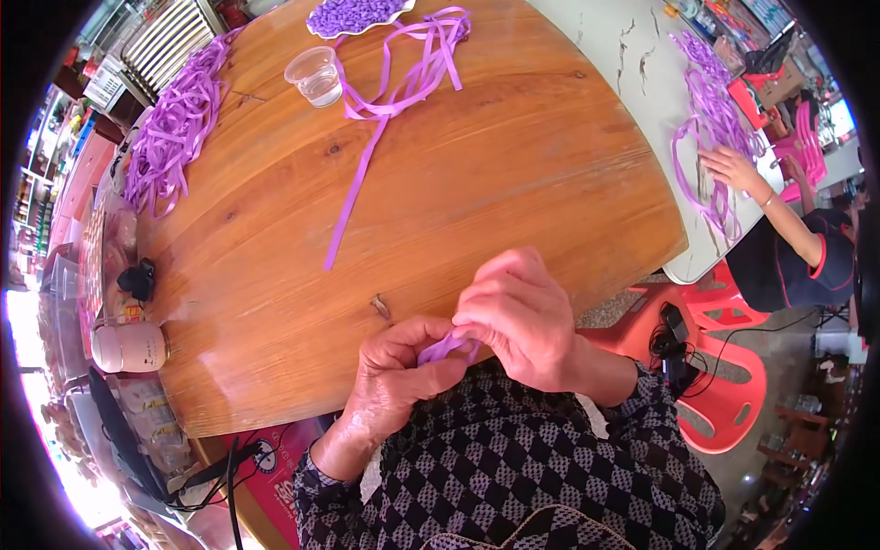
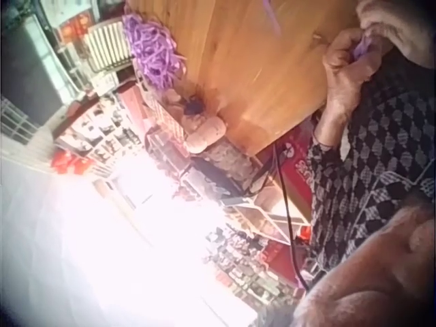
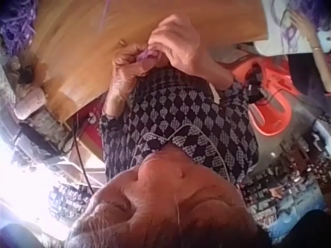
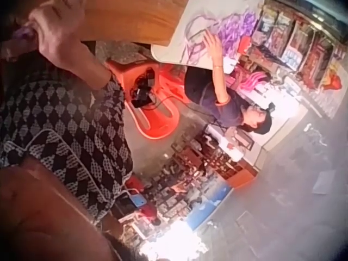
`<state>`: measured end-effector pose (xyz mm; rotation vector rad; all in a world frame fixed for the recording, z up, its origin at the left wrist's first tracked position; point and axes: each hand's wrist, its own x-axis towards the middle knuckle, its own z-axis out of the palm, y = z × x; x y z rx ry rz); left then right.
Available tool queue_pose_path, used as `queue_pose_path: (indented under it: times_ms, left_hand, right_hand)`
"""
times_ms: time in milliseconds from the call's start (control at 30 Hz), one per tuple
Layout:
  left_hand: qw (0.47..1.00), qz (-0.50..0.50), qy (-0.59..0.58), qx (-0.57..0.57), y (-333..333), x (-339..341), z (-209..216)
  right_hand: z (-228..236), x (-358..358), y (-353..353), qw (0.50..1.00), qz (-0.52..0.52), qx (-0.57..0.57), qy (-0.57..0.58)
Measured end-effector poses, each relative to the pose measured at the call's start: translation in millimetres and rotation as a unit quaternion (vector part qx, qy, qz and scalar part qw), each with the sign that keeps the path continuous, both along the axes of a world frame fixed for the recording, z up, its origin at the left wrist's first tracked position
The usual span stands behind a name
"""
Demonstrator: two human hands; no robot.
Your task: Tying purple ribbons into bows at a workstation.
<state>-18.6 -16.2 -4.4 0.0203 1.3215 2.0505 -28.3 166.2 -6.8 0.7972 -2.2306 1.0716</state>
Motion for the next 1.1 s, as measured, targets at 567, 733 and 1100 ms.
queue_pose_path:
  times_ms: [567, 733, 1100]
  left_hand:
    - [0.755, 0.176, 0.535, -0.335, 11.2, 7.8, 1.3]
    - [0.878, 0.138, 0.333, -0.316, 4.9, 9.3, 7.1]
    - [0.984, 0.151, -0.094, -0.029, 10.9, 6.1, 5.3]
  right_hand:
    - [-1.8, 19.6, -15.5, 0.688, 0.104, -0.468, -0.545]
    - [2.0, 19.0, -2.1, 0.705, 0.128, -0.437, -0.544]
    - [-16.5, 20.0, 4.6, 0.916, 0.124, -0.235, -0.299]
